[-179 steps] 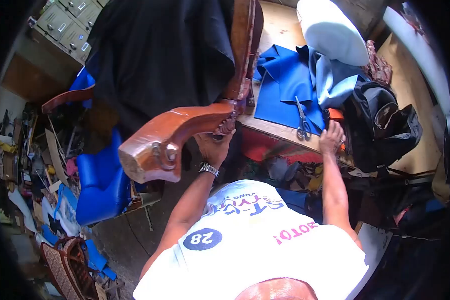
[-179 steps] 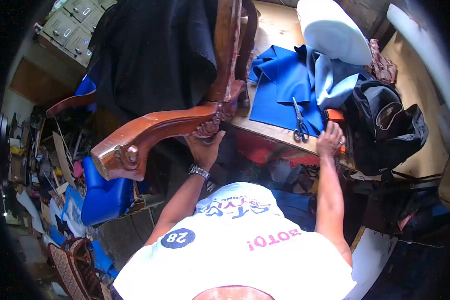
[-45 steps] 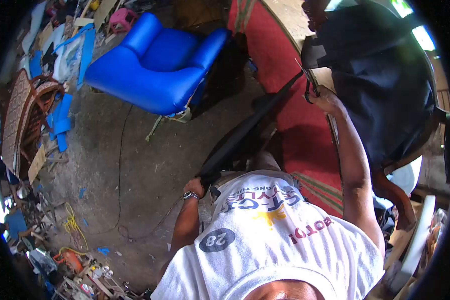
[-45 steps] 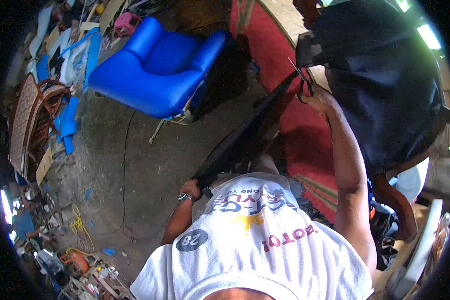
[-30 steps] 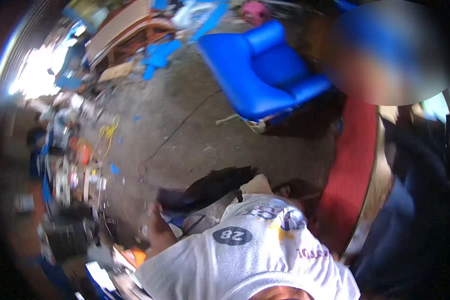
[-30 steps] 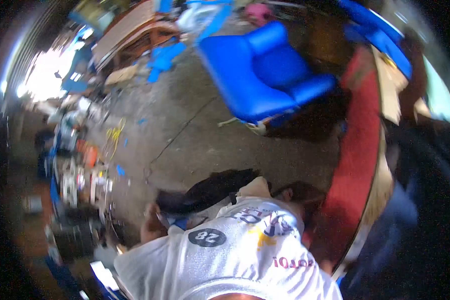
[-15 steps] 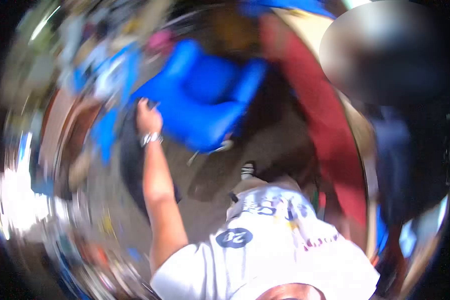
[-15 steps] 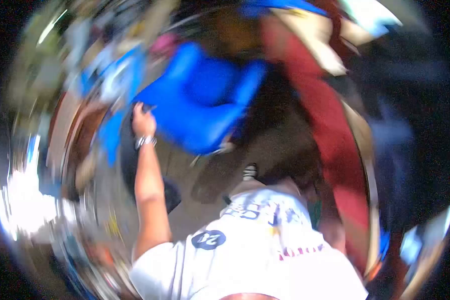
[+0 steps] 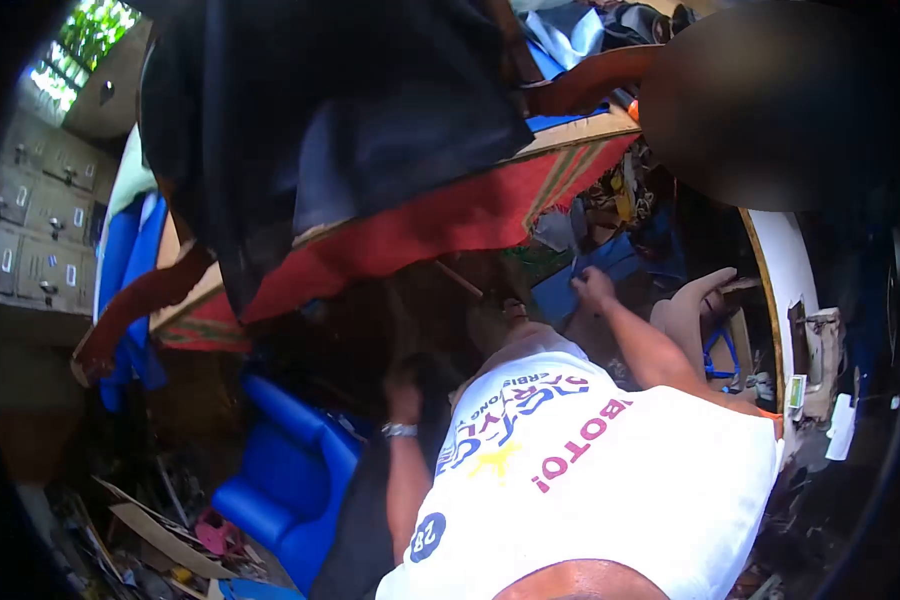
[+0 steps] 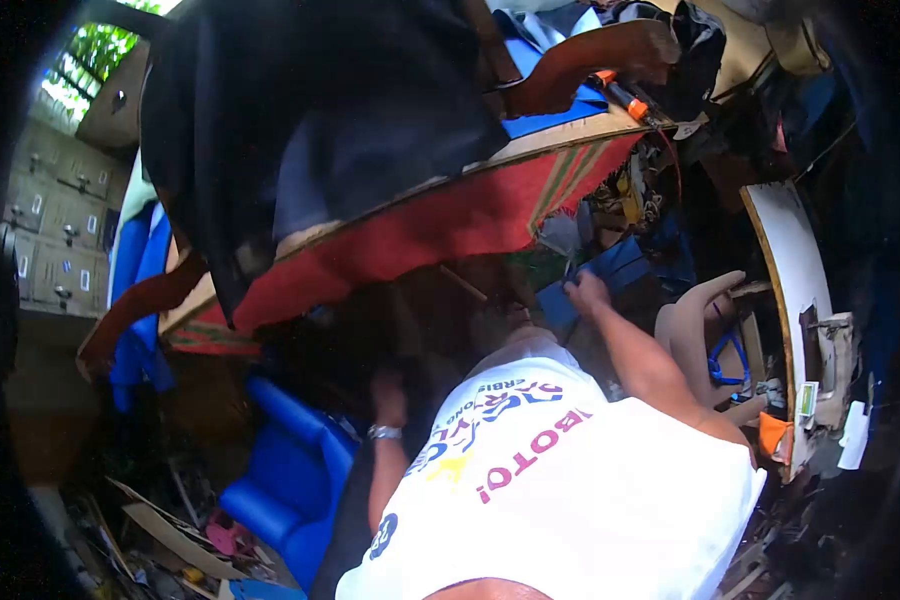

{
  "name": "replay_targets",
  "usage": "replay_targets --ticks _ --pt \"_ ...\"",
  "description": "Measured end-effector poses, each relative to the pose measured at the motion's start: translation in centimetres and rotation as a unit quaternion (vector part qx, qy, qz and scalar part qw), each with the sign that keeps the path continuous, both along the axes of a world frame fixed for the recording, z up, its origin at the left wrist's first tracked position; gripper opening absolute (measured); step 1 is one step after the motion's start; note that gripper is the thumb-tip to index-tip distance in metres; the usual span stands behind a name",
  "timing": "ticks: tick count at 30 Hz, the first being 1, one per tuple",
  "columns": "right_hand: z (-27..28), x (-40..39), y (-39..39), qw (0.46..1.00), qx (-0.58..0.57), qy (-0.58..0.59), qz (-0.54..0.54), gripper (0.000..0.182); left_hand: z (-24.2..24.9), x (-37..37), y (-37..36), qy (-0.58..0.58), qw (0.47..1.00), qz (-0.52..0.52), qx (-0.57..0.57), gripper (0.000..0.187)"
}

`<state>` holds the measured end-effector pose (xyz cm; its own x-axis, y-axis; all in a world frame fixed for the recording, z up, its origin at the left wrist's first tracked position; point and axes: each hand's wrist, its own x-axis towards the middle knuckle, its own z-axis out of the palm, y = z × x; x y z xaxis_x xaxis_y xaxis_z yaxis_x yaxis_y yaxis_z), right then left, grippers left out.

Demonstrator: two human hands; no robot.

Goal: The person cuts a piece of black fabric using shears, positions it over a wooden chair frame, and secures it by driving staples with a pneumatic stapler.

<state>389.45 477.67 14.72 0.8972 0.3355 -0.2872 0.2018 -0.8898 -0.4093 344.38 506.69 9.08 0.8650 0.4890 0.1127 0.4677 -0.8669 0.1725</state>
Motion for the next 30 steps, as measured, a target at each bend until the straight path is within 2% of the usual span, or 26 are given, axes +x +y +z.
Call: replay_targets --ticks 1,3,4,6,7,8,9,10,11,13,14,16,18,19,22,24,25,26,28,30 --pt "0.2 1.8 0.5 0.999 0.025 -0.027 -0.033 0.05 5.5 5.1 -1.3 -0.003 0.985 -0.026 -0.173 0.04" --pt "2.6 6.8 2.2 0.991 0.073 -0.087 -0.075 0.051 17.2 15.2 -4.0 -0.008 0.862 0.002 -0.507 0.047" --pt "4.1 9.1 3.5 0.988 0.089 -0.098 -0.082 0.052 13.9 17.4 -3.7 0.049 0.874 -0.062 -0.48 0.046" --pt "8.9 12.4 7.0 0.983 0.126 -0.118 -0.057 0.052 17.0 20.7 -2.7 0.048 0.913 -0.054 -0.401 0.041" --pt "8.4 15.7 8.2 0.979 0.163 -0.119 -0.015 0.047 16.7 21.5 -0.6 -0.071 0.968 -0.021 -0.24 0.036" --pt "10.1 17.7 9.4 0.979 0.158 -0.132 0.005 0.04 14.8 20.7 3.4 -0.04 0.99 0.03 -0.131 0.03" --pt "10.0 20.7 10.5 0.974 0.164 -0.154 0.034 0.042 12.9 20.0 7.3 -0.002 0.996 0.086 -0.029 0.025" --pt "11.3 22.5 11.8 0.973 0.15 -0.165 0.061 0.036 12.2 18.0 10.2 -0.346 0.911 0.186 -0.125 0.025" --pt "11.7 24.4 13.0 0.966 0.173 -0.181 0.065 0.034 12.5 15.8 12.8 -0.307 0.9 0.311 0.021 0.034" --pt "12.1 28.2 15.2 0.953 0.208 -0.208 0.07 0.033 16.6 10.7 15.1 -0.166 0.912 0.376 0.002 0.049" --pt "12.5 29.5 16.0 0.952 0.213 -0.209 0.073 0.033 15.6 8.6 15.8 -0.263 0.881 0.392 0.018 0.051" --pt "12.4 31.7 17.1 0.957 0.199 -0.198 0.076 0.033 19.6 7.4 14.2 -0.262 0.853 0.451 0.02 0.043" --pt "11.8 33.7 17.8 0.962 0.182 -0.186 0.088 0.032 23.2 6.9 11.6 -0.357 0.786 0.498 -0.083 0.038" --pt "11.6 34.6 18.3 0.964 0.174 -0.179 0.096 0.032 22.1 5.4 11.7 -0.358 0.792 0.494 0.002 0.031" --pt "10.5 36.4 20.0 0.969 0.159 -0.152 0.113 0.033 26.4 3.9 10.6 -0.517 0.656 0.521 -0.177 0.025" --pt "10.4 37.4 20.7 0.972 0.153 -0.141 0.112 0.033 28.6 2.4 11.6 -0.565 0.634 0.509 -0.142 0.02" --pt "10.6 37.8 20.9 0.973 0.151 -0.137 0.11 0.033 31.0 2.4 11.5 -0.584 0.637 0.476 -0.164 0.018" --pt "10.4 38.4 20.8 0.974 0.15 -0.131 0.106 0.034 34.4 3.1 10.7 -0.575 0.669 0.428 -0.197 0.018" --pt "10.7 39.0 20.4 0.974 0.164 -0.122 0.096 0.035 41.2 5.4 8.8 -0.485 0.776 0.315 -0.249 0.023" --pt "11.2 40.2 20.5 0.968 0.201 -0.118 0.097 0.035 45.2 8.5 8.9 -0.488 0.809 0.206 -0.255 0.023"
